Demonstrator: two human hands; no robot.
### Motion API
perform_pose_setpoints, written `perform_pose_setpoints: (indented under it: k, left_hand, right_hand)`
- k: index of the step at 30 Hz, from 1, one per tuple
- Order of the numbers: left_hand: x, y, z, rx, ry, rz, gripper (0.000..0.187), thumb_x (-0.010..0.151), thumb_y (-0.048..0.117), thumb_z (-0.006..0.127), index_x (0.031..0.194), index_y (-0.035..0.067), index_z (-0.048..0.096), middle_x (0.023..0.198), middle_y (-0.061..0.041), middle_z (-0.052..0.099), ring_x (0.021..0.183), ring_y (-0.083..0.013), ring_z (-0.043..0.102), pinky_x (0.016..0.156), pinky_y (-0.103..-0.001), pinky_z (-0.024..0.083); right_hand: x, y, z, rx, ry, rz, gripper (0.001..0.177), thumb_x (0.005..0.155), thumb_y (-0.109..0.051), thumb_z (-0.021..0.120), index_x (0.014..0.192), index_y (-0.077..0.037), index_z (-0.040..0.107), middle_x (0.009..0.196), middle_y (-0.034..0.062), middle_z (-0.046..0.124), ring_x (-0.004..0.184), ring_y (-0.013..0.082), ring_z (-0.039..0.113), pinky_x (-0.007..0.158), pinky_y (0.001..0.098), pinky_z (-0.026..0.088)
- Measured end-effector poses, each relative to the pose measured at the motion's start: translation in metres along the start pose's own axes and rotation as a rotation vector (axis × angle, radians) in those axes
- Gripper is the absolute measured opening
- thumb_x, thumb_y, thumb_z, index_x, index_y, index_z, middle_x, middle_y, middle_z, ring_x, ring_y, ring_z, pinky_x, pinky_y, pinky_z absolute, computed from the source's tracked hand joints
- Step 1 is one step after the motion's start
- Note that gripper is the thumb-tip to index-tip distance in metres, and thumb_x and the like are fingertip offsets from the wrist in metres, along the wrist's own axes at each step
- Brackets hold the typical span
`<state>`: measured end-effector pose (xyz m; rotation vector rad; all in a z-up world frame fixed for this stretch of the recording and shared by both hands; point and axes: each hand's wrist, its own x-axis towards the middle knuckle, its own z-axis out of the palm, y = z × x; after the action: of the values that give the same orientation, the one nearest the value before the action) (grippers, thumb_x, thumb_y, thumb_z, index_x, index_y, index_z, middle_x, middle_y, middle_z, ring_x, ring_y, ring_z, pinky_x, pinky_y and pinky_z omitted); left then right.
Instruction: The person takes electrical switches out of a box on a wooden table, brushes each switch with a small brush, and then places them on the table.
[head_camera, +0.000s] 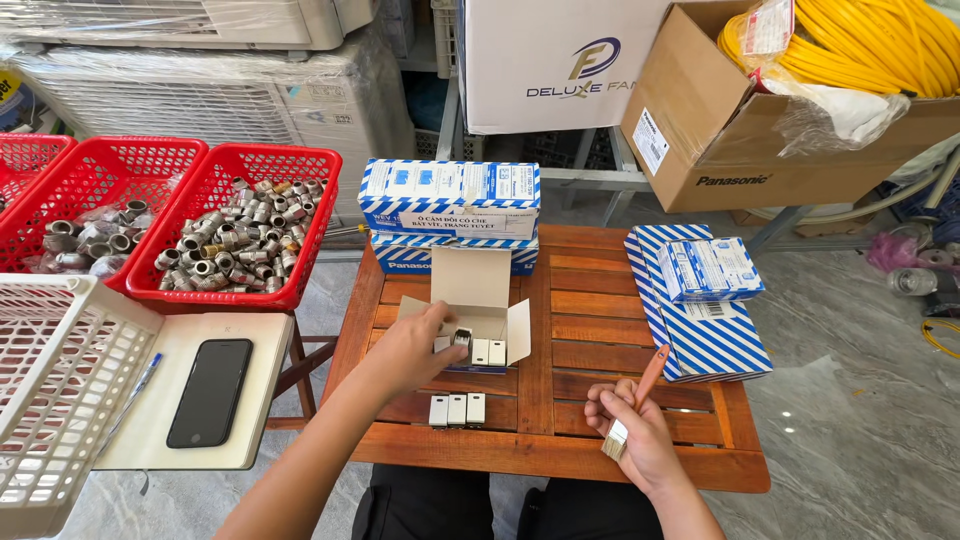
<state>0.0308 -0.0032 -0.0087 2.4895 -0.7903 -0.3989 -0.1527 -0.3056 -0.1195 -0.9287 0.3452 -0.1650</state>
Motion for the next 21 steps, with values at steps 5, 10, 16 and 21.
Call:
perform_pose_setpoints:
  k: [5, 10, 16, 21]
  left_hand:
    - [0.019, -0.003, 0.003, 0.193, -0.061, 0.132, 0.04, 0.089, 0.031, 0.072, 0.126, 0.015, 0.066, 0.13, -0.005, 0.063, 0.109, -0.0328, 0.066, 0.084, -0.05, 0.054]
    - [0.027, -0.008, 0.009, 0.286, -0.04, 0.116, 0.029, 0.08, 0.017, 0.077, 0.109, 0.017, 0.07, 0.114, 0.001, 0.067, 0.096, -0.0285, 0.068, 0.067, -0.046, 0.055]
    - [0.037, -0.031, 0.023, 0.317, 0.01, 0.335, 0.028, 0.065, 0.005, 0.087, 0.065, 0.013, 0.06, 0.106, 0.0, 0.067, 0.094, -0.0263, 0.061, 0.062, -0.044, 0.052]
    - [0.02, -0.022, -0.014, -0.014, -0.122, 0.191, 0.052, 0.066, -0.007, 0.063, 0.113, 0.017, 0.063, 0.124, -0.002, 0.057, 0.08, -0.0228, 0.059, 0.071, -0.037, 0.049]
  right_hand:
    - [-0.001, -0.001, 0.001, 0.0, -0.007, -0.003, 0.032, 0.097, 0.0, 0.061, 0.079, -0.017, 0.042, 0.099, 0.0167, 0.068, 0.082, 0.0264, 0.065, 0.072, 0.0352, 0.055]
    - [0.0, 0.0, -0.002, 0.011, 0.001, -0.002, 0.031, 0.098, 0.0, 0.06, 0.079, -0.017, 0.042, 0.099, 0.0162, 0.068, 0.082, 0.0264, 0.065, 0.072, 0.0348, 0.054]
    - [-0.001, -0.003, 0.001, 0.007, -0.012, 0.008, 0.034, 0.098, 0.0, 0.06, 0.075, -0.017, 0.041, 0.099, 0.0162, 0.067, 0.082, 0.0263, 0.064, 0.071, 0.0345, 0.054]
    - [-0.003, -0.004, 0.002, 0.012, 0.0, 0.011, 0.033, 0.097, -0.001, 0.062, 0.076, -0.017, 0.043, 0.099, 0.0156, 0.067, 0.083, 0.0261, 0.064, 0.073, 0.0344, 0.054]
